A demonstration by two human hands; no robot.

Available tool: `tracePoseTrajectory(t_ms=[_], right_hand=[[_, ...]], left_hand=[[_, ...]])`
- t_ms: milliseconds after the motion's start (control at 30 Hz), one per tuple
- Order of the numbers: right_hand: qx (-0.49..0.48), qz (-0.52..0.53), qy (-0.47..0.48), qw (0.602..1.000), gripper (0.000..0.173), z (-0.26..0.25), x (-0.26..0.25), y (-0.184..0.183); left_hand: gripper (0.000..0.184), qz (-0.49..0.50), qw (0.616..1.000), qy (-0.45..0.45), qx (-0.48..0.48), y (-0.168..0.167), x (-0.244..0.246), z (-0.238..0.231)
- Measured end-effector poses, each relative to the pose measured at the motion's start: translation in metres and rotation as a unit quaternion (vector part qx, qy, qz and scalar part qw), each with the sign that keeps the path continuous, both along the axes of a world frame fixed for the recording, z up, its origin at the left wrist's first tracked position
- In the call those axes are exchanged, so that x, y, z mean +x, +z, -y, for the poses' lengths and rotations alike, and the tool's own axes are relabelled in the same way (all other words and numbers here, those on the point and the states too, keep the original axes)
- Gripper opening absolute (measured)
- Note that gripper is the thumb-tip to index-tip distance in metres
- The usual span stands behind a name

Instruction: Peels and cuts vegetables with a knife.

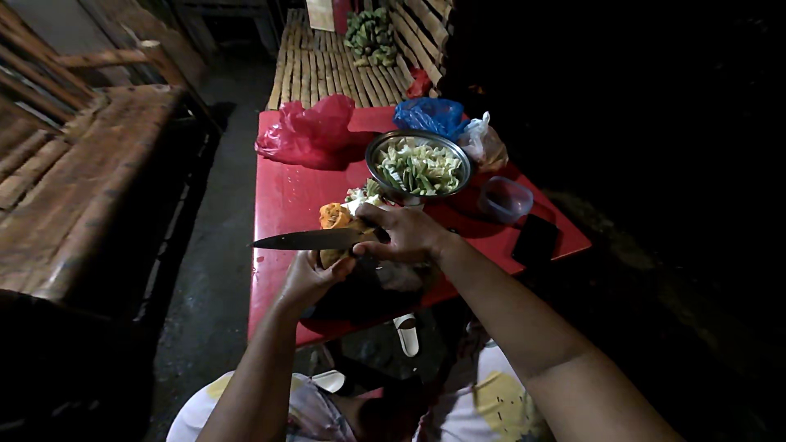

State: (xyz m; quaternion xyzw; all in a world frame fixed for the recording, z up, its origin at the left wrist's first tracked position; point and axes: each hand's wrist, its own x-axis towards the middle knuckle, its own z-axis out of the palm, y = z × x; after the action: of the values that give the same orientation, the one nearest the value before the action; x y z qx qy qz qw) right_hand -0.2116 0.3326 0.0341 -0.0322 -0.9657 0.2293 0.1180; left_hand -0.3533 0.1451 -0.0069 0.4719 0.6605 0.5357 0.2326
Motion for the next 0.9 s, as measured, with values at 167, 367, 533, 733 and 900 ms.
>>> tracePoseTrajectory(t_ms=[167, 367, 533, 733, 900], right_hand=[[0.003, -0.003, -0.004, 1.0, 0.067, 0.0, -0.003, 0.0], [-0.036, 0.003, 0.006, 0.999, 0.061, -0.003, -0.007, 0.004], [-0.041, 0.0, 0.013, 0.999, 0.058, -0.003, -0.011, 0.005], [-0.019, -0.029, -0.009, 0.999, 0.058, -0.004, -0.023, 0.001], [0.002, -0.034, -0.01, 0.999, 0.059, -0.007, -0.032, 0.0]], left_hand=[[0.052, -0.018, 1.0, 0.009, 0.0, 0.001, 0.004, 0.001], [0.05, -0.07, 0.995, 0.045, -0.046, 0.003, 0.009, 0.002], [0.049, -0.144, 0.985, 0.081, -0.051, 0.004, 0.019, 0.001], [0.049, -0.176, 0.978, 0.109, -0.02, -0.004, 0.023, -0.009], [0.052, -0.162, 0.98, 0.113, -0.019, -0.007, 0.02, -0.012]])
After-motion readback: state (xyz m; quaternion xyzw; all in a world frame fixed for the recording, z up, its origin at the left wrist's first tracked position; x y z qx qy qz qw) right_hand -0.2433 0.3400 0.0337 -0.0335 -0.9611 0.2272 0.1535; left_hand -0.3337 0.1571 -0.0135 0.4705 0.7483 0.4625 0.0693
